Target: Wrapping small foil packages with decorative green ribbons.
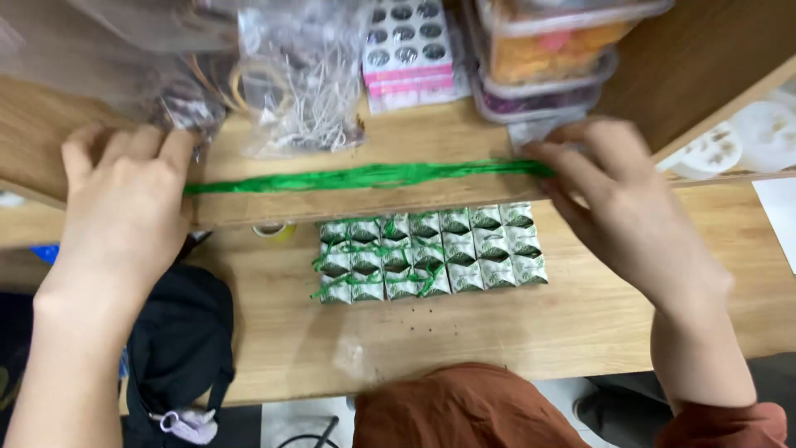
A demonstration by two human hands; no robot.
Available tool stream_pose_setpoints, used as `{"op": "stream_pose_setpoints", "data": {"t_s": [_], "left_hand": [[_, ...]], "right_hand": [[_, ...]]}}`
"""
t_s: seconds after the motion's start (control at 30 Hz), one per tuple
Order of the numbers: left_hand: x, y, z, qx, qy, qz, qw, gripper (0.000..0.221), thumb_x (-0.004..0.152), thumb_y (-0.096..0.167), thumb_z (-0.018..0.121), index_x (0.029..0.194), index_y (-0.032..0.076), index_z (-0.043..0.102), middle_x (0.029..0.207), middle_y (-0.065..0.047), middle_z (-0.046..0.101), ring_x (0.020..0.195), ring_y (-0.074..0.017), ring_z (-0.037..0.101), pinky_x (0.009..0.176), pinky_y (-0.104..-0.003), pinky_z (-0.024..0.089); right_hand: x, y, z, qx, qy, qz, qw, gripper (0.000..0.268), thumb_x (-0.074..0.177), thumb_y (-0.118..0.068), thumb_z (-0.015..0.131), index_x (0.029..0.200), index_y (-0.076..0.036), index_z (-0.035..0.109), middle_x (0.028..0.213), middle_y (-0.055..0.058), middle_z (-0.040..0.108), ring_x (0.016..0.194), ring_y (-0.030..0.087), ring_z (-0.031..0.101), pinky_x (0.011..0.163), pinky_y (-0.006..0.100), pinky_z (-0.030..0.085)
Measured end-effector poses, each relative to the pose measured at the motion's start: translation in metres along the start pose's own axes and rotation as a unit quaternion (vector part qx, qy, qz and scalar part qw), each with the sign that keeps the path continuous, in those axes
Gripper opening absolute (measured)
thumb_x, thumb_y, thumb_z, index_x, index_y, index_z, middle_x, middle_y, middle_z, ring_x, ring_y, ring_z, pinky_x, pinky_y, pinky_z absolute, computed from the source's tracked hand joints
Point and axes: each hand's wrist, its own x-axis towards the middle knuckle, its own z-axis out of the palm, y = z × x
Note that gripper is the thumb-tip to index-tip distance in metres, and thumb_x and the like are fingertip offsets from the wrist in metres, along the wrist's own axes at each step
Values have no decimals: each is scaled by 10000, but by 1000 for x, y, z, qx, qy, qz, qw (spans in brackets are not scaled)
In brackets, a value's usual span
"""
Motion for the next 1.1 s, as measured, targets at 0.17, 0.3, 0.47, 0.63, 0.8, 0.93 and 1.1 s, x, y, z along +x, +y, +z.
{"op": "stream_pose_setpoints", "data": {"t_s": [0.17, 0.3, 0.47, 0.63, 0.8, 0.93, 1.1], "left_hand": [[-26, 58, -77, -6, 77, -39, 996, 499, 786, 75, 775, 1274, 46, 674, 1212, -138, 709, 1254, -306, 638, 1118, -438, 368], [-82, 96, -38, -269, 263, -99, 921, 340, 826, 10, 839, 1108, 17, 651, 1044, -160, 719, 1000, -317, 675, 961, -425, 424], [-99, 207, 102, -526, 165, -289, 783, 421, 852, 84, 806, 1229, 39, 626, 1010, -62, 731, 988, -199, 671, 939, -354, 506], [-62, 291, 218, -491, -100, -73, 862, 553, 927, 256, 758, 1408, 76, 553, 1175, -75, 717, 1062, -217, 675, 1033, -461, 472], [20, 344, 284, -450, -121, -5, 885, 593, 841, 204, 787, 1354, 32, 544, 1367, -187, 605, 1271, -367, 579, 1042, -509, 458], [60, 423, 401, -422, -247, -58, 870, 650, 859, 222, 738, 1442, 76, 489, 1481, -218, 482, 1372, -395, 464, 1124, -493, 397], [103, 534, 530, -764, 26, -188, 617, 502, 1077, 322, 488, 1519, 88, 445, 1569, -180, 433, 1408, -357, 425, 1146, -511, 375]], "right_hand": [[-70, -9, 5, -51, 84, 57, 993, 352, 866, 35, 799, 1199, 0, 690, 1157, 205, 614, 1078, 408, 617, 918, 440, 517], [-193, 47, 126, 5, 337, 92, 937, 204, 938, 92, 686, 1058, 29, 535, 1032, 162, 614, 934, 332, 602, 832, 429, 513], [-177, 64, 246, 191, -72, 351, 914, 320, 932, -154, 694, 1239, -76, 652, 900, 125, 692, 758, 248, 694, 692, 390, 547], [-207, 129, 363, 56, -218, 381, 897, 316, 1022, -390, 689, 1022, -77, 729, 921, 151, 753, 885, 326, 729, 802, 457, 568], [-260, 208, 485, 30, -144, 282, 948, 337, 900, -308, 706, 1172, -112, 742, 1215, 196, 718, 1160, 412, 633, 962, 499, 509], [-291, 232, 543, 69, -127, 267, 953, 437, 942, -324, 700, 1304, -80, 678, 1385, 210, 631, 1309, 396, 537, 1070, 495, 443], [-340, 281, 594, 703, 26, 322, 634, 584, 1032, -448, 544, 1503, -117, 449, 1514, 96, 528, 1358, 254, 519, 1137, 443, 460]]}}
